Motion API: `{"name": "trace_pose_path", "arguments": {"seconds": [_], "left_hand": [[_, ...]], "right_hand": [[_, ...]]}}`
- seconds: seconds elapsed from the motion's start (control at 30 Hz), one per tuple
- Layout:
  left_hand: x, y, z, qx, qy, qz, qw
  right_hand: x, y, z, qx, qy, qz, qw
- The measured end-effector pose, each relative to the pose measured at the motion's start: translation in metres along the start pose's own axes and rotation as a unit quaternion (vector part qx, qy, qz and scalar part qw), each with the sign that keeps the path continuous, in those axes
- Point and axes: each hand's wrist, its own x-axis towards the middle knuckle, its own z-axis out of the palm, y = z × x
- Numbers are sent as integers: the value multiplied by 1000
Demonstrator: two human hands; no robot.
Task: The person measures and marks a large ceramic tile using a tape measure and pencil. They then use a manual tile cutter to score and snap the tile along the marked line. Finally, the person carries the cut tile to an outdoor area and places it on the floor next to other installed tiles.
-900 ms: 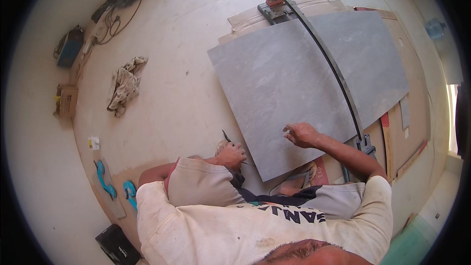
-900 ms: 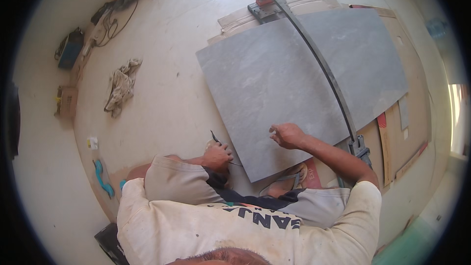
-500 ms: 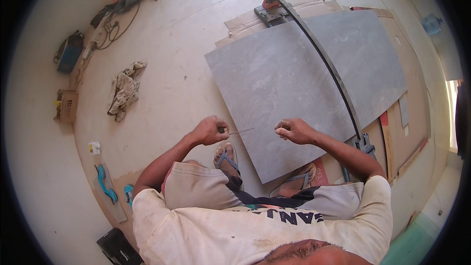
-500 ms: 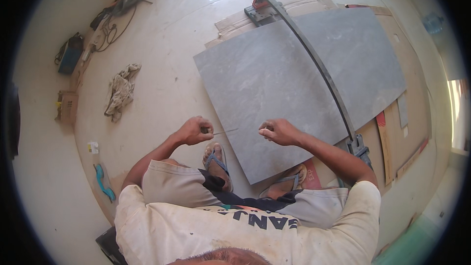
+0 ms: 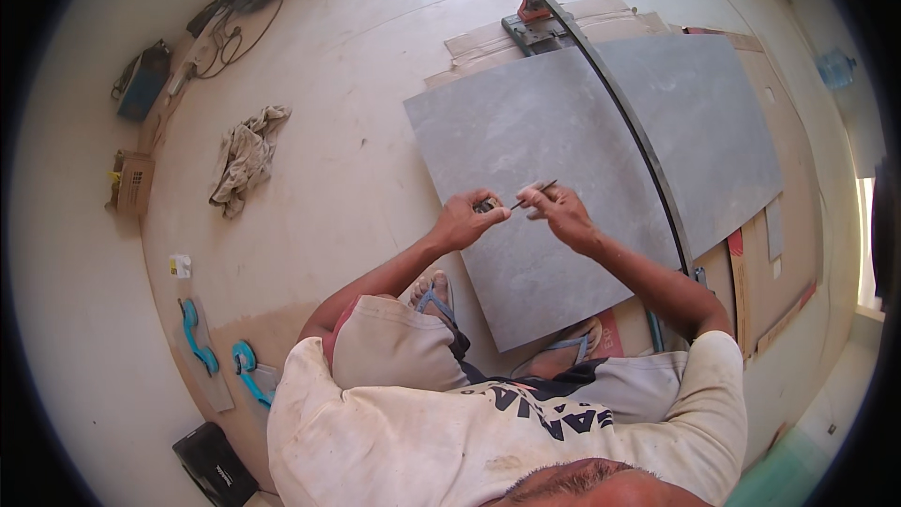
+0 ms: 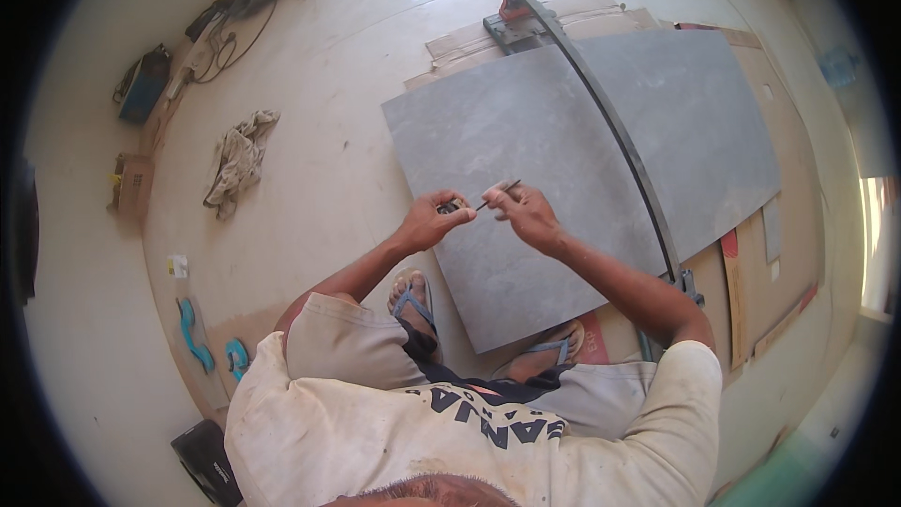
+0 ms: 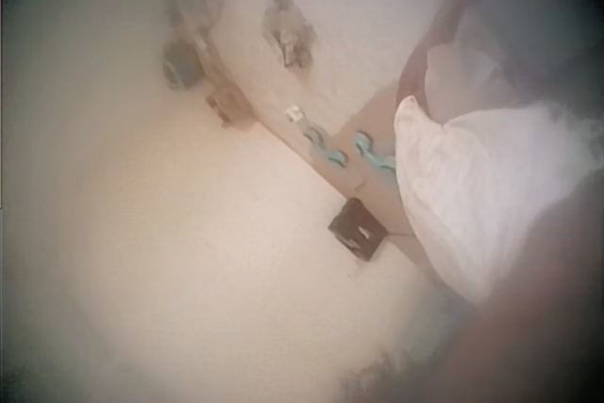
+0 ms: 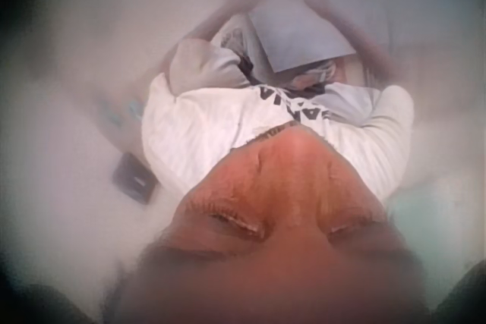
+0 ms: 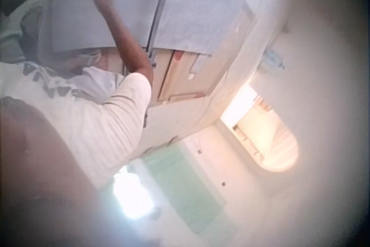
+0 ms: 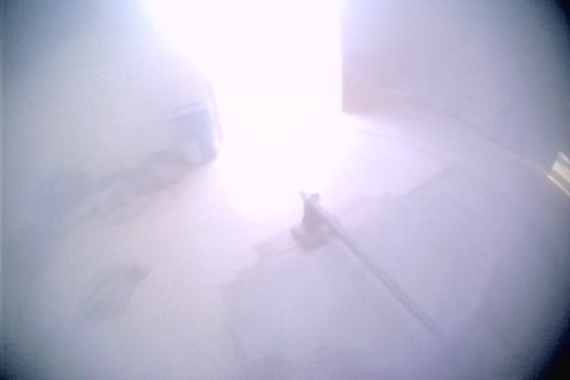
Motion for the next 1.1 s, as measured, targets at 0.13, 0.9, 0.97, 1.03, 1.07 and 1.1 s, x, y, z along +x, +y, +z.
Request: {"name": "trace_pose_path", "arguments": {"seconds": [0.13,0.9,0.97,1.03,1.07,1.1], "left_hand": [[18,-14,-9,20,25,3,999],[99,-44,-139,296,170,-41,939],[106,-46,-170,284,144,-95,943],[114,-45,-190,273,130,-136,944],[119,-45,-197,270,127,-148,943],[123,-47,-202,265,124,-161,942]], "right_hand": [[21,-17,-11,-37,-12,-33,999],[197,-51,-68,-171,44,-35,984],[225,-44,-92,-180,92,-26,979],[250,-36,-105,-163,122,-31,979],[260,-31,-109,-154,138,-32,978],[267,-26,-110,-153,143,-29,977]]}}
